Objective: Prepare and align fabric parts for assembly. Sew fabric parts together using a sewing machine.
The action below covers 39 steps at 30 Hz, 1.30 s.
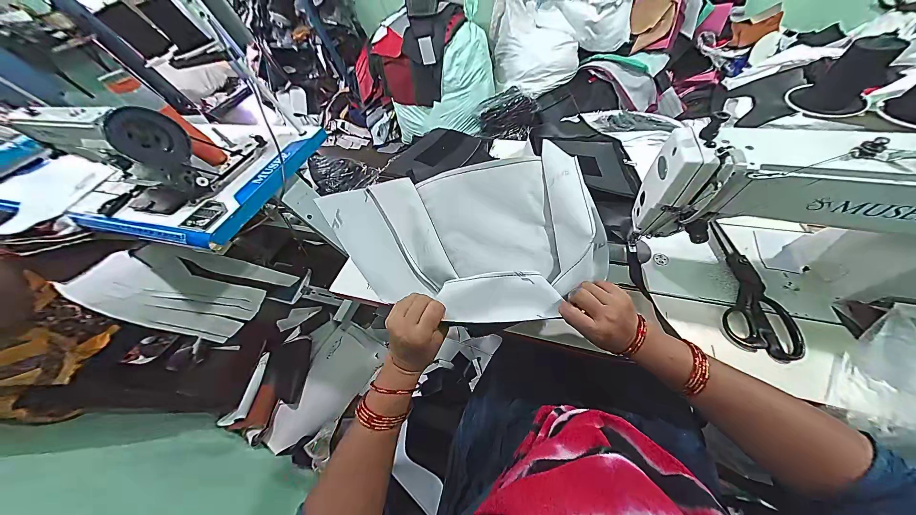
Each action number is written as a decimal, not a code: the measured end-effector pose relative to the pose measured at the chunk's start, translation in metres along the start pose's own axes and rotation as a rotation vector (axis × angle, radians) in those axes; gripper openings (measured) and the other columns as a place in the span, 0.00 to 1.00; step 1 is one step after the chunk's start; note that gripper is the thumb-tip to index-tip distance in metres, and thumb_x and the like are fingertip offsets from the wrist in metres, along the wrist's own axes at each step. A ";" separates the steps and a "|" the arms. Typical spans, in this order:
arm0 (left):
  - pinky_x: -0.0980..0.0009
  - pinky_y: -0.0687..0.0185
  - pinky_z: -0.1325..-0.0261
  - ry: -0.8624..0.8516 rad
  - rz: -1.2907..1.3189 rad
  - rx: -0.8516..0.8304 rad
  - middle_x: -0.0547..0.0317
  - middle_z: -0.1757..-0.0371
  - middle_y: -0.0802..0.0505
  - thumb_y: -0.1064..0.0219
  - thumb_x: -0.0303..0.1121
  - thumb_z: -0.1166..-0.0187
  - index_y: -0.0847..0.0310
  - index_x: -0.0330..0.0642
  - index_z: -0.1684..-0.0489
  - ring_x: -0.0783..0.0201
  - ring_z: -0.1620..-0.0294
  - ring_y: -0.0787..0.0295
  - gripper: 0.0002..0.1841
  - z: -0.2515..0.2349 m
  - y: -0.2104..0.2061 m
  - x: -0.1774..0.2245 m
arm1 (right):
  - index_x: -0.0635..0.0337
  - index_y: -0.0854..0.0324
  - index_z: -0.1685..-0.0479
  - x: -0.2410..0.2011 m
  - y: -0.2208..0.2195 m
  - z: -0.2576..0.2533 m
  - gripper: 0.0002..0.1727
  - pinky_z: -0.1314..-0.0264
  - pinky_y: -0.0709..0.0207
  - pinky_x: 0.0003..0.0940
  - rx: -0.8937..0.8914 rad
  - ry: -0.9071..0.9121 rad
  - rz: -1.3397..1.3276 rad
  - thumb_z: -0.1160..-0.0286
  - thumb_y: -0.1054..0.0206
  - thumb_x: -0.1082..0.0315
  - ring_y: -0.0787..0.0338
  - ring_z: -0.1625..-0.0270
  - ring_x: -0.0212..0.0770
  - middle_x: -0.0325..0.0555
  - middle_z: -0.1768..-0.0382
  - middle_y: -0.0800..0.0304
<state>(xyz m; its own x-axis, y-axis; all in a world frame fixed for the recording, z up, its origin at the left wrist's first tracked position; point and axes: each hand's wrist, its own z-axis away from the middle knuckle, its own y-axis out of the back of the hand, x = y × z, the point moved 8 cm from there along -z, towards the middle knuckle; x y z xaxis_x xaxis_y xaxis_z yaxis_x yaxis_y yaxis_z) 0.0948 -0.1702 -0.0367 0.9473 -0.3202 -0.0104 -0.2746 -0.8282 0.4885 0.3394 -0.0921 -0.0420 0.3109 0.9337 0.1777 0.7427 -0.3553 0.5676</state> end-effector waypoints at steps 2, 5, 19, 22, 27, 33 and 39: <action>0.69 0.20 0.65 0.101 0.009 0.147 0.52 0.80 0.20 0.37 0.31 0.23 0.31 0.41 0.81 0.57 0.72 0.17 0.14 -0.008 0.008 -0.002 | 0.56 0.22 0.63 0.004 0.007 -0.011 0.07 0.63 0.19 0.36 0.105 -0.084 0.040 0.16 0.43 0.70 0.12 0.67 0.47 0.48 0.73 0.15; 0.74 0.22 0.59 0.239 -0.005 0.290 0.53 0.77 0.21 0.35 0.26 0.29 0.31 0.39 0.81 0.60 0.68 0.19 0.11 -0.016 0.007 -0.003 | 0.56 0.22 0.69 0.012 0.014 -0.027 0.07 0.64 0.21 0.31 0.247 -0.210 0.099 0.22 0.39 0.70 0.14 0.68 0.43 0.46 0.76 0.17; 0.69 0.17 0.61 0.160 0.038 -0.116 0.47 0.73 0.12 0.38 0.25 0.24 0.17 0.37 0.74 0.54 0.67 0.13 0.08 0.041 -0.001 0.000 | 0.61 0.24 0.80 0.000 -0.017 -0.001 0.14 0.83 0.32 0.38 0.071 -0.277 0.081 0.24 0.43 0.72 0.19 0.81 0.49 0.50 0.83 0.22; 0.57 0.18 0.66 0.178 -0.129 -0.177 0.46 0.76 0.12 0.40 0.25 0.29 0.19 0.37 0.81 0.47 0.68 0.11 0.10 0.057 -0.013 -0.002 | 0.60 0.21 0.74 -0.024 -0.039 0.023 0.07 0.75 0.24 0.38 -0.129 -0.279 -0.171 0.29 0.41 0.72 0.15 0.71 0.49 0.50 0.75 0.19; 0.32 0.33 0.32 0.339 0.101 -0.624 0.49 0.62 0.07 0.42 0.36 0.40 0.13 0.44 0.75 0.39 0.45 0.12 0.11 0.058 -0.027 -0.009 | 0.59 0.16 0.64 -0.014 -0.034 0.046 0.14 0.70 0.21 0.43 -0.443 -0.441 -0.395 0.22 0.39 0.58 0.13 0.69 0.48 0.50 0.68 0.14; 0.39 0.28 0.28 0.386 0.267 -0.501 0.47 0.33 0.10 0.45 0.38 0.17 0.17 0.39 0.30 0.44 0.27 0.18 0.22 -0.024 -0.036 0.012 | 0.59 0.17 0.31 0.038 -0.022 -0.012 0.19 0.60 0.12 0.48 -0.440 -0.465 -0.343 0.18 0.38 0.68 0.05 0.49 0.51 0.54 0.27 0.16; 0.27 0.58 0.16 0.510 0.394 -0.944 0.47 0.53 0.04 0.34 0.37 0.15 0.06 0.37 0.55 0.39 0.28 0.19 0.13 -0.024 -0.103 0.038 | 0.66 0.11 0.60 0.048 -0.051 -0.017 0.09 0.57 0.15 0.47 -0.677 -0.523 -0.509 0.22 0.29 0.66 0.10 0.61 0.49 0.54 0.60 0.13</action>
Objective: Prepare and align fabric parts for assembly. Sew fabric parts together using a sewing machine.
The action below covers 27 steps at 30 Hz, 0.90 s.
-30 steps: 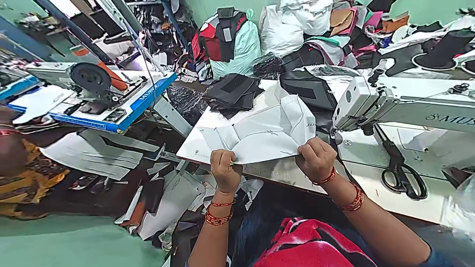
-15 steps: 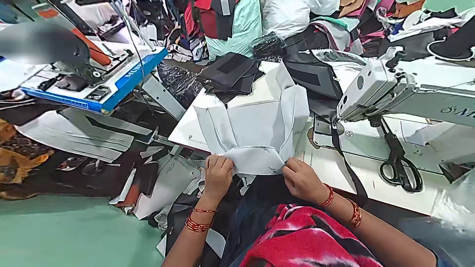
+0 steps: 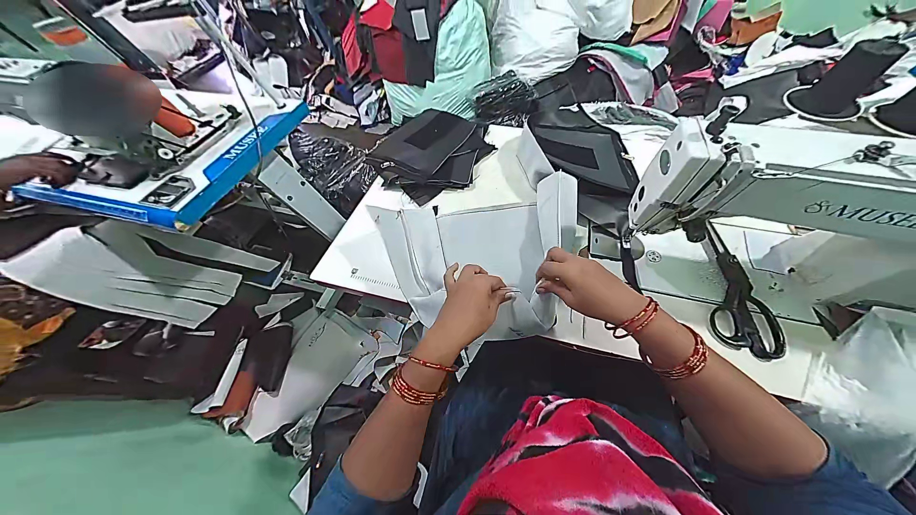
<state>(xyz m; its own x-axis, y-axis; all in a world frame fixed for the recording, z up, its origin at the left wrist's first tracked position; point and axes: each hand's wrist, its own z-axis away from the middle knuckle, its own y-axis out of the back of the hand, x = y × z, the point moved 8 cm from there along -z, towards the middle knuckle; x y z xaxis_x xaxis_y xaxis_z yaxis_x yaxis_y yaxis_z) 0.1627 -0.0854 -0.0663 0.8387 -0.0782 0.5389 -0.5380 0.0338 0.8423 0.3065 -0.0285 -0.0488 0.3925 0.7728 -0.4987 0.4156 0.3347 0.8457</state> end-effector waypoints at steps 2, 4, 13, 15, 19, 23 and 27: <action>0.25 0.53 0.20 -0.091 0.020 0.199 0.51 0.63 0.04 0.32 0.35 0.18 0.06 0.38 0.67 0.42 0.36 0.13 0.12 0.015 0.013 -0.006 | 0.65 0.11 0.65 0.010 0.014 0.013 0.09 0.58 0.17 0.38 0.060 -0.088 -0.124 0.24 0.28 0.67 0.14 0.63 0.41 0.50 0.63 0.15; 0.28 0.51 0.21 -0.182 0.015 0.440 0.61 0.67 0.04 0.35 0.38 0.19 0.06 0.45 0.70 0.49 0.38 0.12 0.13 0.038 0.025 -0.013 | 0.61 0.12 0.68 0.022 0.025 0.032 0.09 0.62 0.23 0.26 0.182 -0.132 -0.222 0.25 0.29 0.65 0.19 0.65 0.31 0.42 0.67 0.19; 0.43 0.25 0.31 -0.028 0.084 0.640 0.44 0.37 0.09 0.44 0.43 0.12 0.11 0.38 0.39 0.45 0.32 0.16 0.21 0.071 0.041 -0.035 | 0.57 0.08 0.70 0.025 0.030 0.059 0.19 0.37 0.29 0.64 0.231 -0.036 0.015 0.23 0.34 0.52 0.12 0.45 0.56 0.50 0.60 0.08; 0.43 0.21 0.36 0.230 0.058 0.686 0.33 0.33 0.15 0.44 0.45 0.12 0.21 0.31 0.31 0.39 0.34 0.17 0.25 0.082 0.057 -0.073 | 0.56 0.08 0.67 0.011 0.036 0.053 0.23 0.40 0.30 0.67 0.248 -0.054 0.096 0.19 0.39 0.48 0.15 0.44 0.62 0.52 0.57 0.09; 0.40 0.16 0.48 0.596 0.155 0.493 0.37 0.58 0.09 0.42 0.51 0.11 0.22 0.26 0.36 0.42 0.57 0.10 0.30 0.092 0.048 -0.118 | 0.60 0.09 0.63 -0.053 0.022 0.019 0.19 0.50 0.21 0.59 0.300 0.011 0.170 0.17 0.37 0.53 0.12 0.51 0.61 0.54 0.60 0.10; 0.45 0.19 0.48 0.721 0.228 0.339 0.40 0.63 0.10 0.42 0.54 0.12 0.16 0.27 0.55 0.47 0.60 0.12 0.30 0.081 0.030 -0.126 | 0.68 0.13 0.62 -0.096 -0.045 -0.036 0.25 0.57 0.19 0.56 0.041 -0.032 0.246 0.15 0.37 0.50 0.10 0.52 0.64 0.61 0.62 0.12; 0.48 0.22 0.36 0.754 0.370 0.329 0.34 0.49 0.10 0.45 0.38 0.08 0.18 0.25 0.41 0.46 0.46 0.12 0.20 0.074 0.028 -0.134 | 0.73 0.18 0.42 -0.095 -0.087 -0.064 0.30 0.36 0.24 0.59 -0.430 -0.302 0.156 0.09 0.45 0.47 0.16 0.32 0.64 0.67 0.41 0.14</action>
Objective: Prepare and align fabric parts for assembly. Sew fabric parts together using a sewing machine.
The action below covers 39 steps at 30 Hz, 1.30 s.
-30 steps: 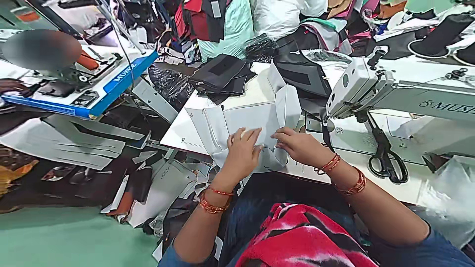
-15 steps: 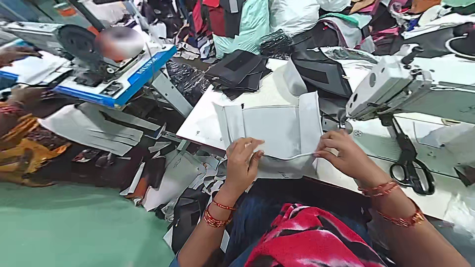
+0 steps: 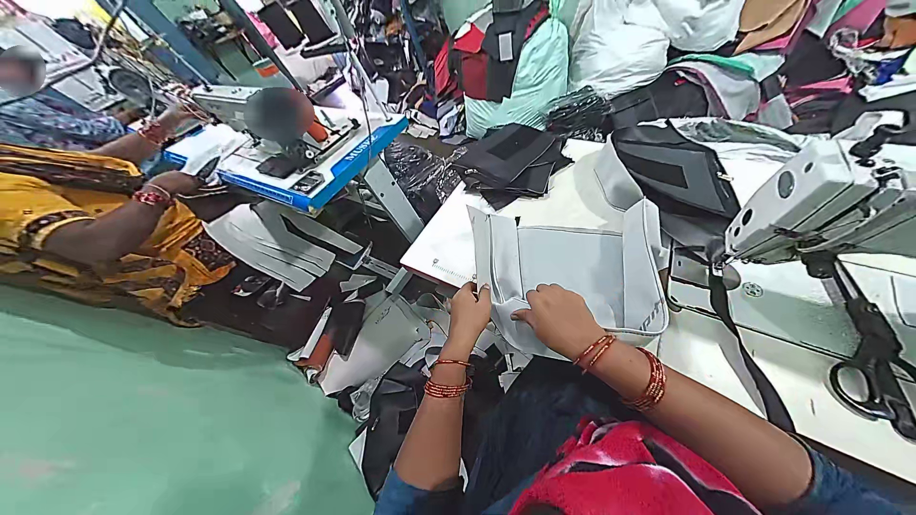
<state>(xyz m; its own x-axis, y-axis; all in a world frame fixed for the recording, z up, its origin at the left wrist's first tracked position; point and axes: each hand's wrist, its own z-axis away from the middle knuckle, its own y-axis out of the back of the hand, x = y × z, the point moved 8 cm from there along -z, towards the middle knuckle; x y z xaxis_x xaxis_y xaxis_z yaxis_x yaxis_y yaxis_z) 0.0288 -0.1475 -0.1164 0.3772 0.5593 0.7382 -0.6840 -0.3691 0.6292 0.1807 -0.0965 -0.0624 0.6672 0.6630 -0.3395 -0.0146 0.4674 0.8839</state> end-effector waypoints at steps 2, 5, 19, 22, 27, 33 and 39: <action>0.54 0.18 0.35 0.029 0.259 0.004 0.35 0.44 0.10 0.47 0.35 0.07 0.20 0.26 0.36 0.52 0.43 0.10 0.19 -0.002 -0.004 -0.011 | 0.70 0.18 0.41 0.005 0.003 0.002 0.24 0.34 0.24 0.55 0.038 0.025 -0.132 0.11 0.40 0.53 0.14 0.36 0.60 0.63 0.43 0.14; 0.61 0.11 0.43 0.161 0.794 -0.025 0.43 0.46 0.09 0.44 0.33 0.08 0.24 0.28 0.34 0.59 0.48 0.08 0.16 0.009 -0.013 -0.013 | 0.67 0.14 0.60 0.008 0.017 0.031 0.17 0.55 0.17 0.47 0.479 0.330 -0.211 0.19 0.34 0.58 0.10 0.58 0.53 0.55 0.65 0.13; 0.59 0.08 0.44 0.257 1.275 -0.432 0.48 0.52 0.05 0.48 0.40 0.07 0.23 0.38 0.36 0.57 0.51 0.05 0.17 0.045 -0.047 0.055 | 0.59 0.18 0.64 0.035 0.026 0.109 0.13 0.58 0.22 0.23 0.860 0.655 -0.255 0.15 0.35 0.59 0.17 0.61 0.37 0.46 0.67 0.17; 0.60 0.07 0.47 0.254 1.228 -0.347 0.48 0.53 0.05 0.43 0.35 0.09 0.24 0.36 0.35 0.58 0.52 0.04 0.15 0.050 -0.043 0.058 | 0.59 0.19 0.63 0.040 0.027 0.108 0.14 0.56 0.22 0.22 0.802 0.675 -0.308 0.14 0.36 0.58 0.16 0.60 0.35 0.46 0.66 0.17; 0.56 0.08 0.44 0.252 1.377 -0.173 0.45 0.49 0.07 0.41 0.30 0.12 0.25 0.36 0.33 0.55 0.50 0.05 0.14 0.051 -0.036 0.058 | 0.58 0.20 0.64 0.045 0.023 0.107 0.15 0.62 0.24 0.24 0.807 0.616 -0.281 0.14 0.38 0.56 0.18 0.65 0.35 0.44 0.69 0.19; 0.61 0.07 0.43 -0.031 1.260 -0.461 0.53 0.47 0.06 0.54 0.27 0.08 0.39 0.44 0.24 0.61 0.48 0.04 0.17 0.053 -0.054 0.074 | 0.54 0.13 0.54 0.031 0.022 0.114 0.12 0.50 0.20 0.37 0.692 0.653 -0.208 0.15 0.39 0.58 0.11 0.54 0.41 0.43 0.61 0.11; 0.30 0.38 0.22 -0.385 0.010 0.058 0.16 0.19 0.33 0.25 0.40 0.26 0.42 0.25 0.12 0.20 0.21 0.34 0.44 0.014 -0.031 0.064 | 0.58 0.09 0.49 0.075 0.049 0.120 0.25 0.47 0.18 0.53 0.936 0.239 -0.015 0.16 0.40 0.45 0.09 0.48 0.56 0.52 0.52 0.07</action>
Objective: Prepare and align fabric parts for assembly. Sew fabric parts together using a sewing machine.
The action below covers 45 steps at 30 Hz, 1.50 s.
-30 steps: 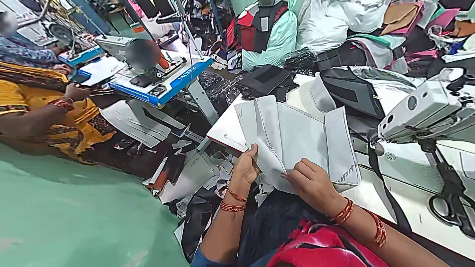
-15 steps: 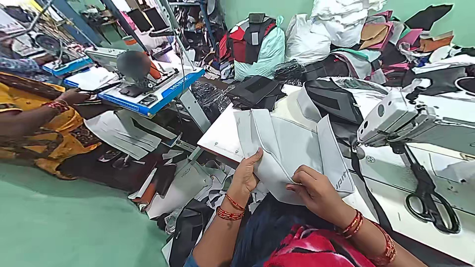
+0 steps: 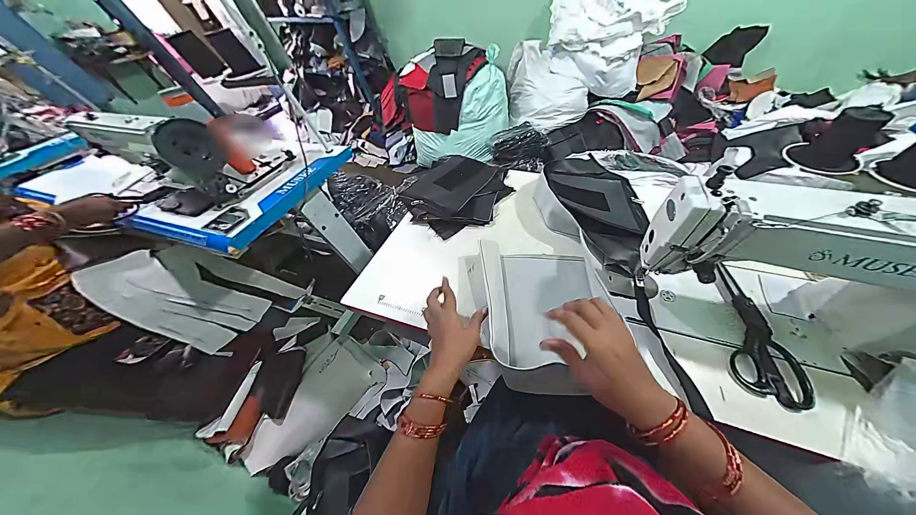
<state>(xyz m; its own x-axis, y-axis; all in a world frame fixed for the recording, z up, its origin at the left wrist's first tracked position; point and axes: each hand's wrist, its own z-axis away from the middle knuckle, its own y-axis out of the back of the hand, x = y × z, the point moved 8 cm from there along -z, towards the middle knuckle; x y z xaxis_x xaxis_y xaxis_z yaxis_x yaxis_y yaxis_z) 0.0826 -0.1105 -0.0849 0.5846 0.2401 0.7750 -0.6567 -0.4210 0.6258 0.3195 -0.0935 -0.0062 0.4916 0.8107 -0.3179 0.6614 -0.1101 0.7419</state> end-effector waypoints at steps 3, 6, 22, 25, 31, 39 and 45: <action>0.59 0.17 0.50 0.011 0.032 -0.042 0.45 0.55 0.08 0.45 0.46 0.09 0.15 0.33 0.32 0.57 0.59 0.13 0.25 0.006 -0.001 -0.012 | 0.68 0.13 0.42 0.069 0.028 0.006 0.28 0.48 0.18 0.61 -0.039 -0.364 0.143 0.18 0.37 0.47 0.10 0.49 0.66 0.65 0.51 0.11; 0.70 0.23 0.65 0.030 0.151 -0.155 0.60 0.73 0.16 0.46 0.48 0.09 0.25 0.31 0.22 0.71 0.77 0.26 0.29 0.004 -0.018 -0.009 | 0.66 0.32 0.17 0.119 0.022 0.022 0.41 0.43 0.22 0.65 -0.371 -0.736 0.095 0.18 0.35 0.42 0.11 0.47 0.65 0.69 0.40 0.15; 0.42 0.32 0.19 0.113 -0.386 -0.658 0.33 0.26 0.16 0.58 0.40 0.05 0.45 0.35 0.08 0.40 0.23 0.20 0.29 0.001 -0.082 0.044 | 0.66 0.36 0.12 0.064 -0.095 0.009 0.30 0.17 0.36 0.56 -0.869 -0.610 -0.404 0.03 0.58 0.56 0.21 0.21 0.58 0.66 0.24 0.21; 0.44 0.31 0.19 0.037 -0.323 -0.547 0.37 0.29 0.13 0.58 0.41 0.05 0.23 0.37 0.21 0.42 0.23 0.20 0.26 -0.008 -0.068 0.039 | 0.62 0.20 0.24 0.077 -0.086 0.002 0.25 0.21 0.30 0.51 -0.765 -0.588 -0.357 0.04 0.55 0.59 0.17 0.27 0.54 0.61 0.33 0.15; 0.28 0.69 0.11 -0.195 -0.612 -0.360 0.50 0.03 0.46 0.61 0.54 0.08 0.48 0.46 0.04 0.35 0.03 0.63 0.35 -0.013 -0.102 0.022 | 0.60 0.45 0.07 0.087 -0.124 0.004 0.33 0.06 0.63 0.64 -0.621 -0.413 0.085 0.05 0.61 0.53 0.52 0.04 0.58 0.56 0.06 0.48; 0.26 0.61 0.14 -0.080 -0.461 -0.236 0.42 0.05 0.41 0.51 0.44 0.08 0.36 0.55 0.09 0.27 0.06 0.59 0.27 -0.020 -0.090 0.018 | 0.50 0.47 0.04 0.085 -0.128 0.011 0.35 0.12 0.70 0.79 -0.591 -0.404 0.178 0.07 0.64 0.48 0.57 0.04 0.63 0.45 0.05 0.50; 0.38 0.30 0.25 0.230 -0.360 -0.157 0.23 0.08 0.50 0.24 0.49 0.26 0.60 0.49 0.02 0.25 0.18 0.35 0.54 -0.033 -0.064 0.019 | 0.45 0.49 0.03 0.087 -0.128 0.012 0.41 0.13 0.70 0.80 -0.605 -0.429 0.163 0.12 0.62 0.35 0.61 0.03 0.64 0.47 0.03 0.56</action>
<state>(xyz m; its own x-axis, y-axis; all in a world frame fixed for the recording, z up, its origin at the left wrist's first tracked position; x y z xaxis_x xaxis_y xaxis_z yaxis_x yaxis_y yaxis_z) 0.1199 -0.0498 -0.1079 0.6792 0.5427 0.4941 -0.5058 -0.1418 0.8509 0.2850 -0.0160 -0.1358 0.8155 0.5027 -0.2867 0.1966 0.2253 0.9543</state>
